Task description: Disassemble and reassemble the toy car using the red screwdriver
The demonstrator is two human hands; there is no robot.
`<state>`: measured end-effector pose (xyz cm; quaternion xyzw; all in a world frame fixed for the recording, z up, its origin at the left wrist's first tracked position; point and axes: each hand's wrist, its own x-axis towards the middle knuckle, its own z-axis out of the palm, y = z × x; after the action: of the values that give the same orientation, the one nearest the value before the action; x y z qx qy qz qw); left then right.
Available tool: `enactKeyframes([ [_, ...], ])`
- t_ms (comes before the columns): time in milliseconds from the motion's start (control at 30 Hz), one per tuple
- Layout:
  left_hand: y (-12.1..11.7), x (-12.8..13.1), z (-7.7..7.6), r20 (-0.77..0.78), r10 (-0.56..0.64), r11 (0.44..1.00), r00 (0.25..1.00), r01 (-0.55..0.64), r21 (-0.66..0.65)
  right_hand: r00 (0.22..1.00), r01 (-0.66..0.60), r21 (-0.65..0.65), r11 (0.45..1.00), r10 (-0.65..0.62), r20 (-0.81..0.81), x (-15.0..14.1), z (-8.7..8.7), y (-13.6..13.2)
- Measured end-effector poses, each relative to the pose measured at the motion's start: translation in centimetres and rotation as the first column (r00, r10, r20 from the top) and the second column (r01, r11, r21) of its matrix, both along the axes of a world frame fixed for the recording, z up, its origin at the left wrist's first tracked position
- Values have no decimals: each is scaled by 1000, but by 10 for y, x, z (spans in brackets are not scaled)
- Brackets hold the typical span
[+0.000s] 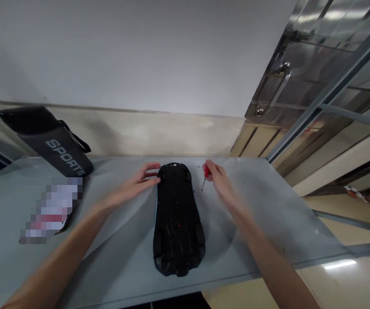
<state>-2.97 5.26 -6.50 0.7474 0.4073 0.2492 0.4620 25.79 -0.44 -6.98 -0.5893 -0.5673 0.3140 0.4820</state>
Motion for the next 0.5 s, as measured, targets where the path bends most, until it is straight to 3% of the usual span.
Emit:
enactKeyframes([
  [100, 0, -1, -12, 38, -26, 999, 999, 27, -32, 973, -88, -126, 988, 112, 202, 17, -4, -1],
  [233, -7, 2, -19, 122, -82, 992, 989, 93, -83, 893, -69, -217, 974, 158, 422, 15, -15, -9],
  [500, -13, 6, -22, 211, -56, 979, 976, 94, -179, 766, -25, -270, 962, 192, 614, 2, -15, -16],
])
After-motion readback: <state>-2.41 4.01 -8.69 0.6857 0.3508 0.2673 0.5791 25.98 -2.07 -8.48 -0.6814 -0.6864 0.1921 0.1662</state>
